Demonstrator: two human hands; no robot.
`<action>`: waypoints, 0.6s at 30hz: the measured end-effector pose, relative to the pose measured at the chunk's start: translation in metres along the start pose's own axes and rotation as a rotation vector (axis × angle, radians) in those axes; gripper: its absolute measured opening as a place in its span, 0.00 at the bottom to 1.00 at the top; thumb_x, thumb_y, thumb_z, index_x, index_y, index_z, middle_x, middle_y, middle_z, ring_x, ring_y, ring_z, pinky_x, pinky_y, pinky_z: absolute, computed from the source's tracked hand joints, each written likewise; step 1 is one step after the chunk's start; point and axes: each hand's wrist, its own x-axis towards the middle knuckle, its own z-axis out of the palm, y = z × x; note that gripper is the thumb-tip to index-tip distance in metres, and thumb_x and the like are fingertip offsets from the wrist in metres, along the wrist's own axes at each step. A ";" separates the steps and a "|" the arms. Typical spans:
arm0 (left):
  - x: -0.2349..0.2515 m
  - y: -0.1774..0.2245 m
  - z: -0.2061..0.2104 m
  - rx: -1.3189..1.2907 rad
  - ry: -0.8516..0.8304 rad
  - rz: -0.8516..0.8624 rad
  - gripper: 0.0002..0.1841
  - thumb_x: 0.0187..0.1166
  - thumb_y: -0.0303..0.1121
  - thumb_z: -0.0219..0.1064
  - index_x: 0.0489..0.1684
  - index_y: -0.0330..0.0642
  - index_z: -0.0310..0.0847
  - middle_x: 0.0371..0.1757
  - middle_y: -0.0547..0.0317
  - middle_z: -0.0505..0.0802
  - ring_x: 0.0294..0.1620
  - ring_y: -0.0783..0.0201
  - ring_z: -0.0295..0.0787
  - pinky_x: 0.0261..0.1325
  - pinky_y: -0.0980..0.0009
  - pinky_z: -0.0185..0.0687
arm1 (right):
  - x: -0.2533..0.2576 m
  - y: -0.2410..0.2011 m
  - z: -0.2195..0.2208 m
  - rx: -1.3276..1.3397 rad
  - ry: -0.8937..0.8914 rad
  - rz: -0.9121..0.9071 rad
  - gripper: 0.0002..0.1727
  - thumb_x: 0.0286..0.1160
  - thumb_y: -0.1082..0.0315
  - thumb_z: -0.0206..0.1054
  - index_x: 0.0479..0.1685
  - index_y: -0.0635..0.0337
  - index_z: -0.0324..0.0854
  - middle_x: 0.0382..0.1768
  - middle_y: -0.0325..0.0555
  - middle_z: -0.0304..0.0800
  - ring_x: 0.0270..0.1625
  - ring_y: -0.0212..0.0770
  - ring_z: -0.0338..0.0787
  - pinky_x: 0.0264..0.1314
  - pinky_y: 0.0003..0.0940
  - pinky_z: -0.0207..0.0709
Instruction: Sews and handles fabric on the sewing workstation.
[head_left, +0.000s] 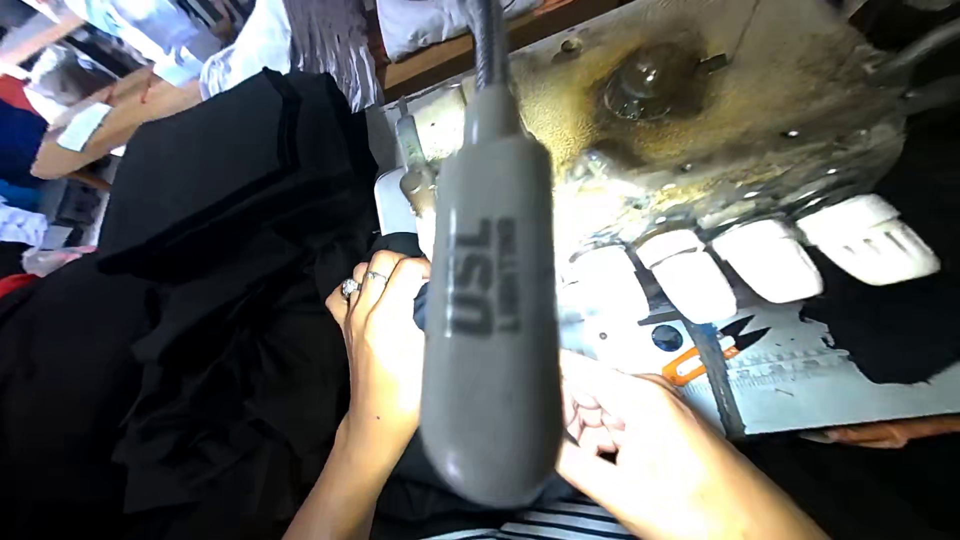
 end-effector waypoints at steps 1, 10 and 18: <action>0.005 -0.003 0.003 0.011 -0.004 0.023 0.09 0.74 0.42 0.70 0.40 0.48 0.86 0.43 0.63 0.88 0.50 0.62 0.83 0.57 0.51 0.67 | 0.003 0.001 0.000 0.005 0.034 0.015 0.36 0.67 0.60 0.75 0.83 0.47 0.77 0.30 0.24 0.83 0.24 0.14 0.76 0.23 0.09 0.70; 0.016 -0.008 0.007 -0.143 -0.035 -0.015 0.16 0.67 0.33 0.72 0.51 0.34 0.82 0.41 0.57 0.89 0.46 0.70 0.86 0.51 0.69 0.81 | 0.007 0.005 0.005 0.125 0.111 0.057 0.40 0.64 0.60 0.78 0.83 0.54 0.71 0.30 0.24 0.87 0.26 0.18 0.84 0.27 0.10 0.80; 0.028 -0.012 0.008 -0.095 -0.037 0.102 0.17 0.65 0.34 0.71 0.53 0.42 0.87 0.49 0.58 0.90 0.52 0.60 0.85 0.53 0.47 0.71 | -0.005 0.004 0.021 0.221 0.207 -0.035 0.18 0.68 0.69 0.76 0.59 0.51 0.87 0.31 0.28 0.86 0.26 0.19 0.82 0.23 0.12 0.76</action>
